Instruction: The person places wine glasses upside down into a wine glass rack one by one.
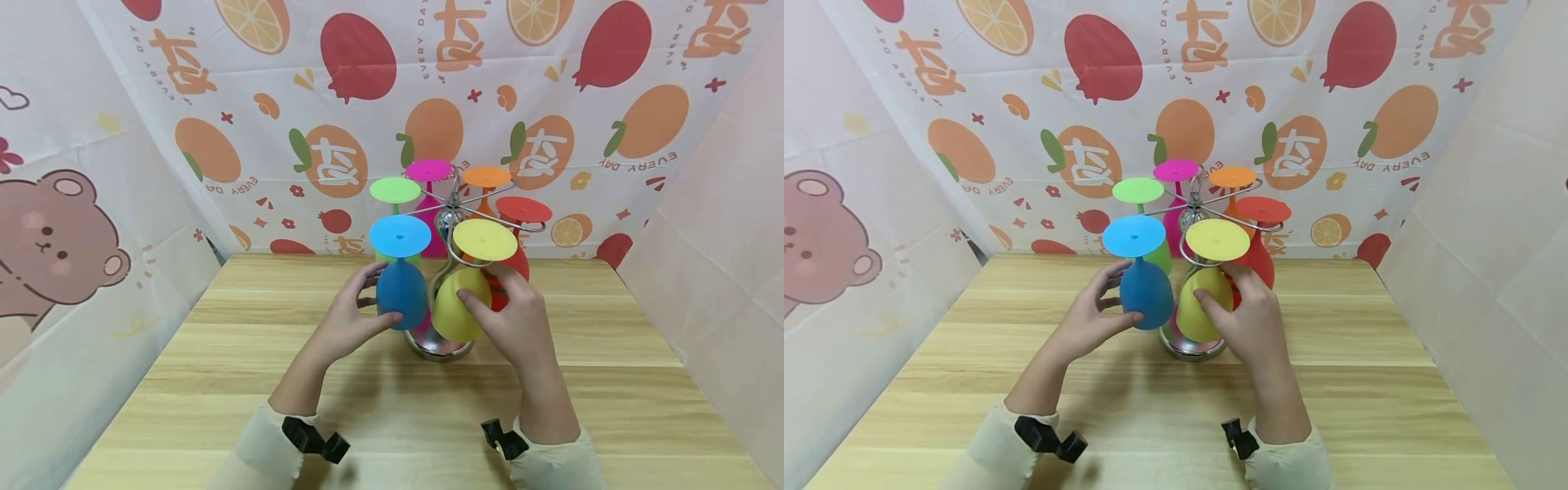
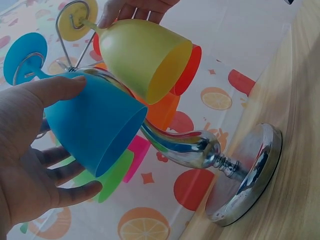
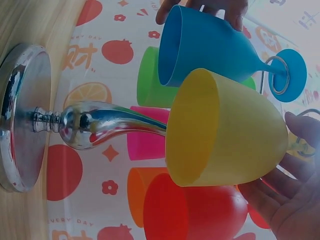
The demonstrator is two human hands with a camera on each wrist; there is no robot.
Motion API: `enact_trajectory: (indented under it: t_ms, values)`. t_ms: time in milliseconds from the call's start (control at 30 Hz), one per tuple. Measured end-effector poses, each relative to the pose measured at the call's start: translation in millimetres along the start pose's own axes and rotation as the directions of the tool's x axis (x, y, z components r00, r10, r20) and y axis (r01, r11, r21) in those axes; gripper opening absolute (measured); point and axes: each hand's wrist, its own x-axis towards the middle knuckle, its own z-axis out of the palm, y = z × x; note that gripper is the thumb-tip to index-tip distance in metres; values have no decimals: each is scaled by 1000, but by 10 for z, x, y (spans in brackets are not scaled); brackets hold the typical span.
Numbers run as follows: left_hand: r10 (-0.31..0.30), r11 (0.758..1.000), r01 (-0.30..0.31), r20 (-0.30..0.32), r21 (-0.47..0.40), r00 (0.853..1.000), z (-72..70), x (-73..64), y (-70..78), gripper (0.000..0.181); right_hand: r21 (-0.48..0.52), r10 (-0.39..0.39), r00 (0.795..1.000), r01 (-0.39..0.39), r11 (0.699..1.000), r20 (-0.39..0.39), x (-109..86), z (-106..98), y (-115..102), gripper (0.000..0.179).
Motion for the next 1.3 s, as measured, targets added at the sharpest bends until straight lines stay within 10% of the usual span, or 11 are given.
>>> enact_trajectory:
  t_ms: [1300]
  values:
    - [52, 999, -52, 3, 8, 999, -148, -21, -27, 66, -51, -32, 999, 31, 998, -22, -41, -81, 55, 46]
